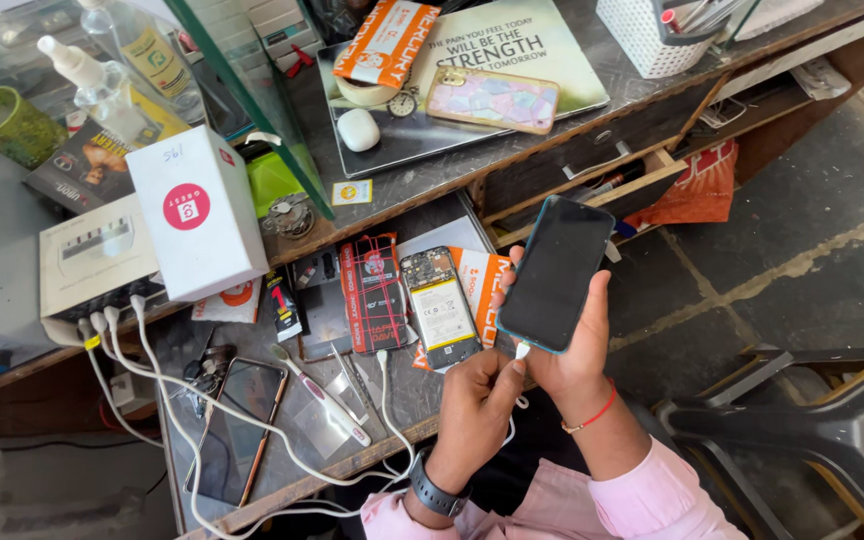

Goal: The person uses tweezers to manipulate internal components of a disassembled smartphone, then picks up a second smartphone, connects a charging cable, and tests the device by pressing buttons and observing the screen.

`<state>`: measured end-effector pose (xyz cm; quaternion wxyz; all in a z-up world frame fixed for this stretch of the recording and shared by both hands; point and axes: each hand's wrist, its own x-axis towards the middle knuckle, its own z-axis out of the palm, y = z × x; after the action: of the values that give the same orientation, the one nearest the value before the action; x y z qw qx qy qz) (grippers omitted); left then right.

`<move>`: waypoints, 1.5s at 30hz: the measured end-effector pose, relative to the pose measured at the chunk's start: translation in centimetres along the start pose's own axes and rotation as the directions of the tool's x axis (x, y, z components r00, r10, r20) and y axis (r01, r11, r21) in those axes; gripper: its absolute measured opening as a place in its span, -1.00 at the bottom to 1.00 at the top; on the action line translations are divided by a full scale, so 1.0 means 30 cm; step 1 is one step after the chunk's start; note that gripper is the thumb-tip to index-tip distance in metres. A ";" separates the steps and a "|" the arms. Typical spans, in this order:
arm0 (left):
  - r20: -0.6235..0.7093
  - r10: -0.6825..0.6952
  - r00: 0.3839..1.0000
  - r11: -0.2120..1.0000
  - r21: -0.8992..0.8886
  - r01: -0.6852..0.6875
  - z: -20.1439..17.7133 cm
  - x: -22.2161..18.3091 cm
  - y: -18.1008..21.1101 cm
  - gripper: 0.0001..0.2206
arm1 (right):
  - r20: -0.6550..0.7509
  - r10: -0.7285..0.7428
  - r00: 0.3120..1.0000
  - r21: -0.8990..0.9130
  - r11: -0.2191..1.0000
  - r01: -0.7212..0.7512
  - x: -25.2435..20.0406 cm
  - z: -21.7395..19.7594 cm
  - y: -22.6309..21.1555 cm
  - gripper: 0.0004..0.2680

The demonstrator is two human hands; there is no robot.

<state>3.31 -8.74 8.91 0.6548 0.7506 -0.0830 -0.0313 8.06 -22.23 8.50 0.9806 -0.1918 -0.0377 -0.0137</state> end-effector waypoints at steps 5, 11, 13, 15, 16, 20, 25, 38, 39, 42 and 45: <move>0.011 -0.011 1.000 0.999 -0.052 0.012 0.002 -0.003 -0.026 -0.70 | -0.006 0.006 1.000 -0.048 0.999 -0.006 -0.005 -0.015 0.007 -0.36; -0.002 -0.042 0.999 0.997 -0.064 0.042 -0.002 0.004 -0.015 -0.73 | 0.035 -0.006 0.999 -0.031 0.999 0.007 0.000 -0.021 0.031 -0.34; -0.024 -0.042 0.999 0.999 -0.020 0.041 -0.010 0.007 0.006 -0.75 | -0.010 -0.064 0.998 -0.015 0.998 0.064 0.006 -0.009 0.035 -0.34; -0.083 0.047 0.995 0.998 0.033 -0.045 -0.020 -0.006 0.024 -0.84 | -0.054 -0.145 0.988 -0.009 0.989 0.145 0.027 0.001 0.029 -0.35; -0.110 0.091 0.990 0.995 0.060 -0.084 -0.026 -0.010 0.026 -0.86 | -0.074 -0.197 0.978 -0.010 0.980 0.197 0.038 0.001 0.019 -0.37; -0.181 0.289 0.940 0.947 0.195 -0.254 -0.081 -0.066 -0.025 -0.83 | -0.005 -0.446 0.895 -0.136 0.887 0.441 0.063 -0.028 -0.046 -0.39; -0.292 0.388 0.874 0.913 0.251 -0.321 -0.133 -0.116 -0.131 -0.91 | -0.057 -0.486 0.872 -0.175 0.865 0.470 0.069 -0.062 -0.092 -0.39; -0.205 0.486 0.850 0.854 0.317 -0.412 -0.133 -0.119 -0.163 -0.92 | -0.093 -0.454 0.886 -0.201 0.880 0.430 0.076 -0.056 -0.068 -0.36; -0.199 0.482 0.853 0.854 0.324 -0.407 -0.132 -0.117 -0.162 -0.93 | -0.090 -0.453 0.887 -0.199 0.881 0.430 0.074 -0.054 -0.067 -0.36; -0.186 0.463 0.867 0.858 0.341 -0.385 -0.130 -0.115 -0.156 -0.93 | -0.079 -0.454 0.887 -0.186 0.881 0.435 0.070 -0.048 -0.070 -0.37; -0.159 0.469 0.869 0.849 0.352 -0.394 -0.133 -0.113 -0.150 -0.93 | -0.064 -0.457 0.887 -0.166 0.881 0.442 0.062 -0.049 -0.070 -0.38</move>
<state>0.98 -3.69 4.82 0.5247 0.8032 -0.1748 0.2215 9.91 -24.75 8.06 0.9343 -0.2487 -0.0305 -0.2535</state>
